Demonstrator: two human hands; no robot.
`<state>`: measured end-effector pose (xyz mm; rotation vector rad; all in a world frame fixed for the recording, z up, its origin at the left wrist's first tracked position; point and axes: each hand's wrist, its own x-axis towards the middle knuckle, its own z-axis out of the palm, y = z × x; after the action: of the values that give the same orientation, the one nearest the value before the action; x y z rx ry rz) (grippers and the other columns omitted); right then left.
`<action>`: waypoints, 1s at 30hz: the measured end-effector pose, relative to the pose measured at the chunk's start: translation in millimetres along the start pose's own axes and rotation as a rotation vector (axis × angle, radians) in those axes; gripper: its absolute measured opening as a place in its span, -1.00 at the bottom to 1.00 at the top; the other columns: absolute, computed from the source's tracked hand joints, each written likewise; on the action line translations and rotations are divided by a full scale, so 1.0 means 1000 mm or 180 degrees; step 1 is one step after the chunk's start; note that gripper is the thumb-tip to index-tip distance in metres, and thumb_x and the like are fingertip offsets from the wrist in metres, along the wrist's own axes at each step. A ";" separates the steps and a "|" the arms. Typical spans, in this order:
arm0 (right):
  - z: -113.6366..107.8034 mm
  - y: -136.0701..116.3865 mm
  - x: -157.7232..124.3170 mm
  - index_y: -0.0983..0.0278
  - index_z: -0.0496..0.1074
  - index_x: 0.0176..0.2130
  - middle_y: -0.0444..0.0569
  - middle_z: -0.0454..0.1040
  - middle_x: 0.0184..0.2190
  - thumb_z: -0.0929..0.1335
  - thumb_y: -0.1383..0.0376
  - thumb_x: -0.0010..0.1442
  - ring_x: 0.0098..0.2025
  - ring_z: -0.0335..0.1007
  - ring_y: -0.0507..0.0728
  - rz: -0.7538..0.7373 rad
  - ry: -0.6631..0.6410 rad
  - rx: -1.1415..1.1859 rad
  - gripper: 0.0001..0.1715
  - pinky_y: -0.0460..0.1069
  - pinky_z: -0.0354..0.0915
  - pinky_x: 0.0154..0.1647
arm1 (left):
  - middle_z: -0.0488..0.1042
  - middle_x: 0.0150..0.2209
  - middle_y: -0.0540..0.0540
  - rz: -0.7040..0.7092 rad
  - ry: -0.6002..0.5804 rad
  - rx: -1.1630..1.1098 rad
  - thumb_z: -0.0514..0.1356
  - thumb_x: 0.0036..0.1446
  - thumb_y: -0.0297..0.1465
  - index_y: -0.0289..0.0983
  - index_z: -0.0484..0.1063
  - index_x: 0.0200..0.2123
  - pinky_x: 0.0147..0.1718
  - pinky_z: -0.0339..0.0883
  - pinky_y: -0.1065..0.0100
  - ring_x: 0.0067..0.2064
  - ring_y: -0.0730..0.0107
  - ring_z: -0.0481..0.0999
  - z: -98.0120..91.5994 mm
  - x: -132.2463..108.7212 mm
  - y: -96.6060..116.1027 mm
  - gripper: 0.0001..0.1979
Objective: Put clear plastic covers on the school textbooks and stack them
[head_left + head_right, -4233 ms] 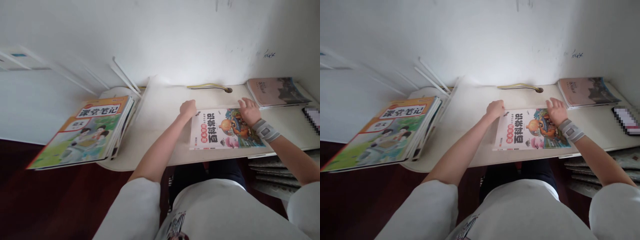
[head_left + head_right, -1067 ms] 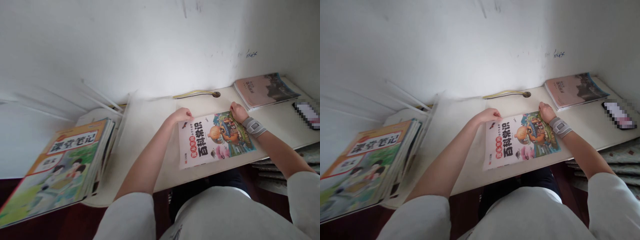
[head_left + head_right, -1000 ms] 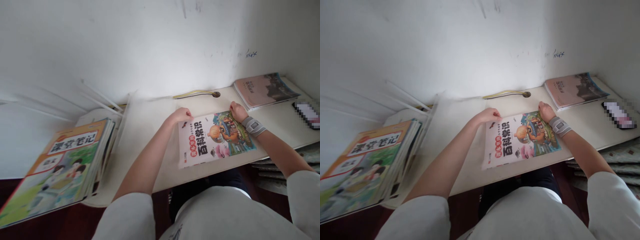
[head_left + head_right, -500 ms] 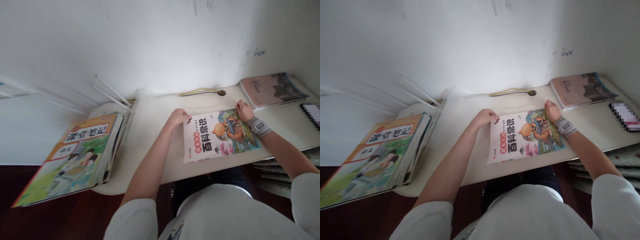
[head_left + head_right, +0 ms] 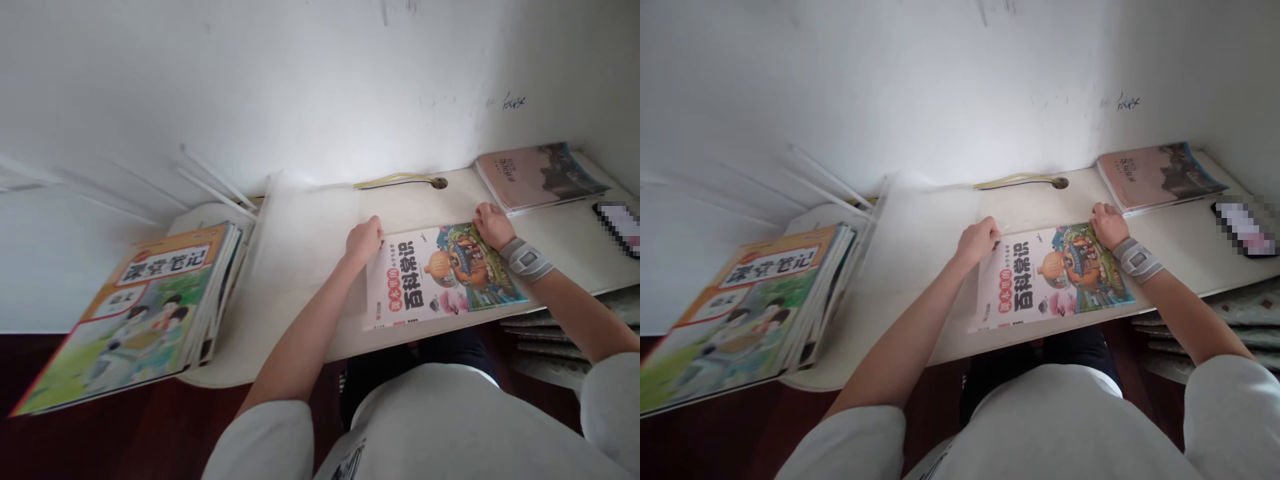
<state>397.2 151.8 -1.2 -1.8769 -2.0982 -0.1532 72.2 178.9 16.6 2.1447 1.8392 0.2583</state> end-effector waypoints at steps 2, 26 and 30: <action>-0.021 -0.011 -0.021 0.38 0.31 -0.05 0.26 0.38 -0.06 0.25 0.17 0.19 -0.04 0.29 0.34 -0.0467 0.0361 0.0071 -0.59 0.18 0.22 -0.08 | 0.48 -0.44 -0.09 -0.0006 0.0055 -0.0006 0.02 0.12 -0.43 -0.21 0.33 -0.35 -0.32 0.20 0.31 -0.33 0.24 0.45 0.002 -0.003 0.001 -0.90; -0.186 -0.050 -0.014 0.11 0.49 -0.20 -0.13 0.52 -0.34 0.41 0.13 0.07 -0.45 0.39 0.05 -0.0436 0.0298 0.2828 -0.74 -0.04 0.28 -0.52 | 0.55 -0.22 -0.15 0.0696 0.0227 -0.5121 -0.16 0.03 0.23 -0.16 0.33 0.03 -0.14 0.37 0.18 -0.10 0.20 0.51 -0.056 -0.052 0.009 -0.25; -0.143 -0.045 -0.007 0.15 0.50 -0.28 -0.15 0.54 -0.34 0.47 0.18 -0.02 -0.42 0.39 0.05 0.0000 0.0668 0.3991 -0.76 0.00 0.36 -0.39 | 0.53 -0.14 -0.09 0.1343 0.1057 -0.4841 0.20 0.05 -0.06 -0.07 0.01 0.25 -0.10 0.34 0.26 -0.14 0.33 0.51 -0.064 -0.068 0.041 -0.26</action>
<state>377.2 97.9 137.0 -1.0015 -1.4150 0.7521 78.5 113.1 95.0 1.2605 0.6374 1.5422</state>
